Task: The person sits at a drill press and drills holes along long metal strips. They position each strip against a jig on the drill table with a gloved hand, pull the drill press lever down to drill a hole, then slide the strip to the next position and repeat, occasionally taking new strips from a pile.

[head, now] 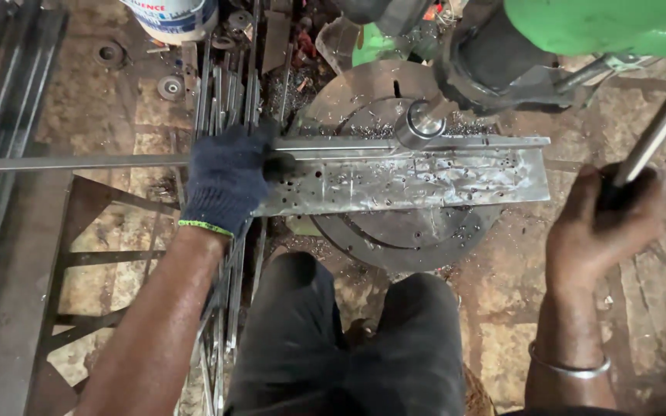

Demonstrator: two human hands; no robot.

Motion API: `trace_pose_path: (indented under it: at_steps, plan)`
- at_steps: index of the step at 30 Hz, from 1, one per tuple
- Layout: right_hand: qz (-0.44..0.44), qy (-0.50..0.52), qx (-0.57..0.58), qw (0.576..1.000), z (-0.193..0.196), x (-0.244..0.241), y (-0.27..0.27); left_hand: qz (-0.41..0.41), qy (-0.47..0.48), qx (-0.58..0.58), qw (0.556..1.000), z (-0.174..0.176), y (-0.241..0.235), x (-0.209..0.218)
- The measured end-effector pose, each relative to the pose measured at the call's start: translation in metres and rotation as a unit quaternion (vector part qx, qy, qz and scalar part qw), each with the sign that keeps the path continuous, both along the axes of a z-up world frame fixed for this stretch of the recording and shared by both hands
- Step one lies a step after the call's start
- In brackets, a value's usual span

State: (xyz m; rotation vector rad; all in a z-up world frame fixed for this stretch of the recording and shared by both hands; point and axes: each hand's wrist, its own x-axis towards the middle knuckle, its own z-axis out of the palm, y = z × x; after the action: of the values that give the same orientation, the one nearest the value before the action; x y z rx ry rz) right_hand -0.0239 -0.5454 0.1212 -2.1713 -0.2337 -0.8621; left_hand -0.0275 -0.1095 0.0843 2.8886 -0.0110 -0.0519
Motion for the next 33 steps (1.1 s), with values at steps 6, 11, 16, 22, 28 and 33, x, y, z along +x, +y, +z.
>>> trace_pose_path:
  at_steps: [6,11,16,22,28,33]
  plan:
    - [0.007,-0.029,0.126,0.992,-0.074,0.098,-0.003,-0.018,-0.087,-0.011,0.996,-0.008,0.004,-0.004]
    - [0.149,-0.098,0.392,0.902,-0.129,0.228,-0.015,-0.009,-0.078,-0.010,0.997,0.003,-0.002,-0.005]
    - [0.274,-0.096,0.562,0.774,-0.125,0.275,-0.011,-0.010,-0.043,0.048,0.998,-0.008,0.003,0.000]
    - [0.111,-0.102,0.503,0.851,-0.126,0.291,-0.009,0.005,-0.016,0.033,0.999,0.009,-0.005,-0.003]
    - [0.065,-0.208,0.158,0.963,-0.091,0.257,0.017,0.016,0.058,0.062,0.996,0.019,-0.009,0.002]
    - [0.038,-0.192,0.182,0.964,-0.098,0.273,0.013,0.007,0.054,0.064,0.997,0.013,-0.004,0.003]
